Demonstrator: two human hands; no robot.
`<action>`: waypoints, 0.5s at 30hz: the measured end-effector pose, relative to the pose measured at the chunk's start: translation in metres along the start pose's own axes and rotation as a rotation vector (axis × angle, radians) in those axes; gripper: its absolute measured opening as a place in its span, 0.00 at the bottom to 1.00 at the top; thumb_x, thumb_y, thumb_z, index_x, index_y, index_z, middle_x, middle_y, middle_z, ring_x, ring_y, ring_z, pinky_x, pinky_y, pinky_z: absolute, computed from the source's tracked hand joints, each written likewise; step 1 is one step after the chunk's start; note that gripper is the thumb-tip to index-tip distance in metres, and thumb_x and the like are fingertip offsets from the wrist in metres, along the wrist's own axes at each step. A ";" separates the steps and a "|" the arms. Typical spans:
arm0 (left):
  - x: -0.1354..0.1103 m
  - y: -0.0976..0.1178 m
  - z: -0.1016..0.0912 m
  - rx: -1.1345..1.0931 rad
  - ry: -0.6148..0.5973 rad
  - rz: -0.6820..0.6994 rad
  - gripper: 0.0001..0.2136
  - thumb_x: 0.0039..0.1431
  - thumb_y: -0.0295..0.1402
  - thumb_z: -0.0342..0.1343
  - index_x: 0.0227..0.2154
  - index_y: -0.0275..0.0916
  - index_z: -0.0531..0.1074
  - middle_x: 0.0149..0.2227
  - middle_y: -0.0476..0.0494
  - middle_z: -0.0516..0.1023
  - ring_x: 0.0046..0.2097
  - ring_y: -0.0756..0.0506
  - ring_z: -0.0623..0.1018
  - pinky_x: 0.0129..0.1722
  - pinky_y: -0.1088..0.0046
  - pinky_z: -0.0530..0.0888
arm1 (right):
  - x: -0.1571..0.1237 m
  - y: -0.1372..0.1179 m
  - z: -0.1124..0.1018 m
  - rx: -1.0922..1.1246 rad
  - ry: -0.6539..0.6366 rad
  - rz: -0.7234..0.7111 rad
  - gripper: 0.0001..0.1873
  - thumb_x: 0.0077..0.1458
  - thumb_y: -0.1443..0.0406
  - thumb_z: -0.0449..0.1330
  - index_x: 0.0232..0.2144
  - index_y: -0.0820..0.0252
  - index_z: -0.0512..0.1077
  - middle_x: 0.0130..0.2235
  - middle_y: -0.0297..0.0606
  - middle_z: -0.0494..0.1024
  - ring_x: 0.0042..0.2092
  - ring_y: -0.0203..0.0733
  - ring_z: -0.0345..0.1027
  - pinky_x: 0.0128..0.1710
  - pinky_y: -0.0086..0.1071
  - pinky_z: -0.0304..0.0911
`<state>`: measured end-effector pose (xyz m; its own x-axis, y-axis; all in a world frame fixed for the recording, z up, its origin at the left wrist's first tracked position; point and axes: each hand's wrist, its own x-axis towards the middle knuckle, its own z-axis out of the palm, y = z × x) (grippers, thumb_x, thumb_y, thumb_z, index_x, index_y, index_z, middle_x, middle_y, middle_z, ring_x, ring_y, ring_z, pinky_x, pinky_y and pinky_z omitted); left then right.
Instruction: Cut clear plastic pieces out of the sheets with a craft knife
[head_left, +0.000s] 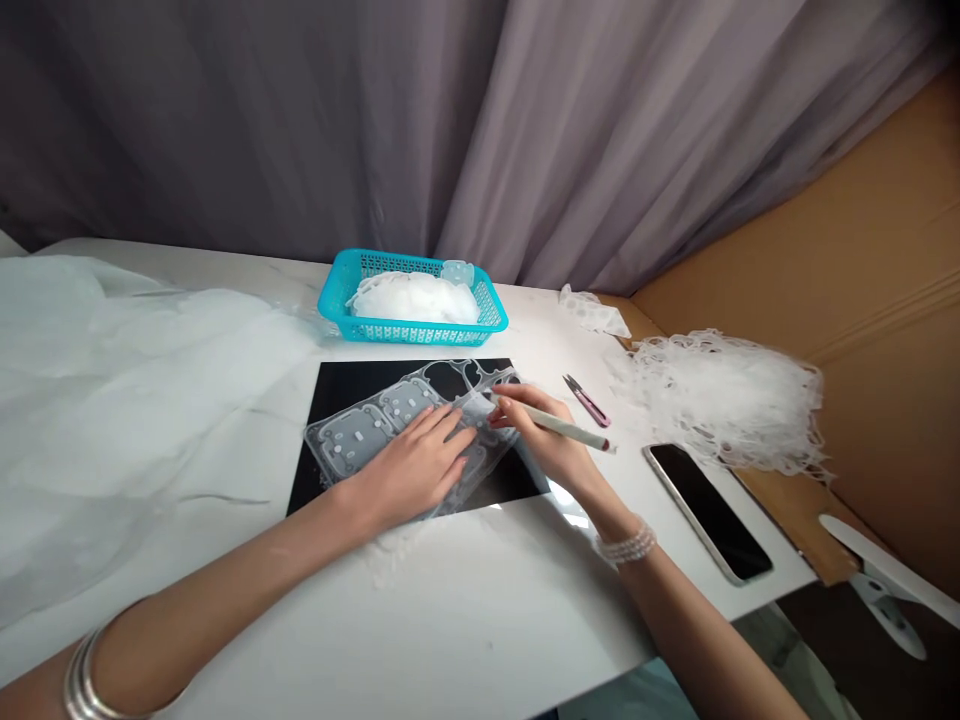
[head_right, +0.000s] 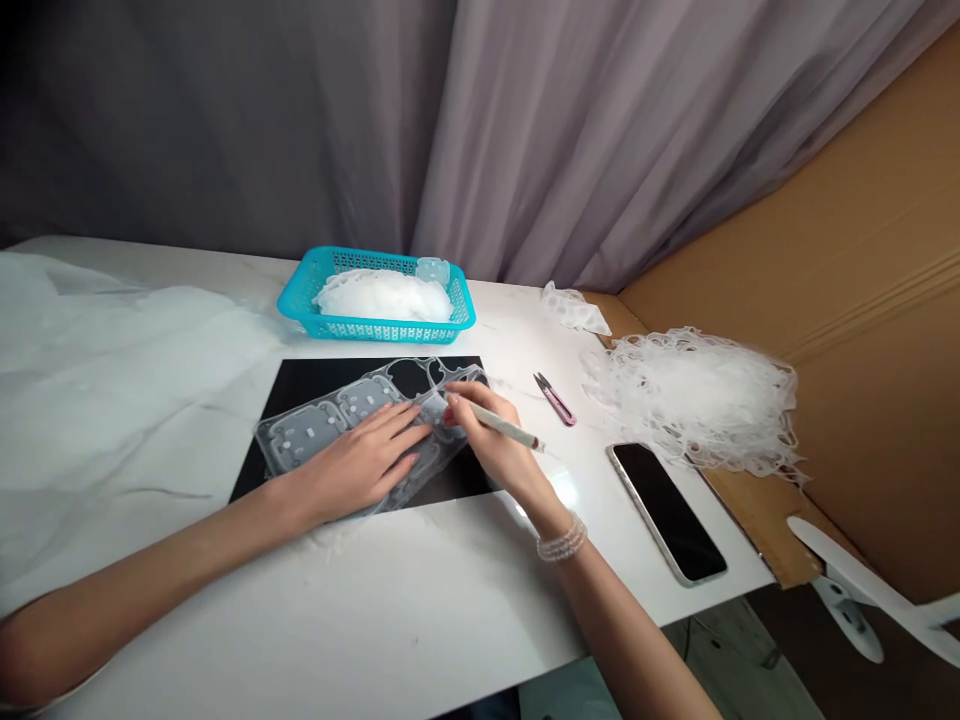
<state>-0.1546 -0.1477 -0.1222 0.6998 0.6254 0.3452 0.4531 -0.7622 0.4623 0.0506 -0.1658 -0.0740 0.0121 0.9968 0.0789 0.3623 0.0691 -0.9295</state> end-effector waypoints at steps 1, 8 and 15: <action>0.000 -0.001 0.000 -0.008 -0.001 0.006 0.17 0.68 0.32 0.43 0.54 0.39 0.70 0.62 0.32 0.70 0.66 0.34 0.65 0.65 0.45 0.60 | -0.003 0.003 0.001 -0.013 -0.006 0.008 0.15 0.60 0.54 0.60 0.43 0.57 0.77 0.36 0.38 0.81 0.38 0.45 0.77 0.41 0.37 0.70; 0.000 0.001 -0.001 0.091 -0.055 0.035 0.17 0.68 0.31 0.42 0.53 0.37 0.71 0.58 0.29 0.73 0.65 0.31 0.67 0.63 0.42 0.61 | -0.013 0.003 -0.001 -0.236 -0.093 -0.059 0.12 0.60 0.56 0.60 0.35 0.56 0.80 0.33 0.37 0.83 0.35 0.46 0.76 0.35 0.37 0.67; 0.000 0.001 -0.001 0.037 -0.054 0.031 0.17 0.67 0.31 0.42 0.54 0.37 0.70 0.58 0.28 0.72 0.65 0.31 0.66 0.64 0.42 0.59 | -0.011 -0.002 0.004 -0.306 -0.106 -0.121 0.10 0.61 0.59 0.59 0.35 0.54 0.80 0.35 0.35 0.83 0.34 0.45 0.75 0.34 0.37 0.66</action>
<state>-0.1550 -0.1482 -0.1207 0.7420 0.5922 0.3143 0.4502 -0.7875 0.4210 0.0464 -0.1767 -0.0748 -0.1389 0.9818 0.1295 0.6179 0.1882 -0.7634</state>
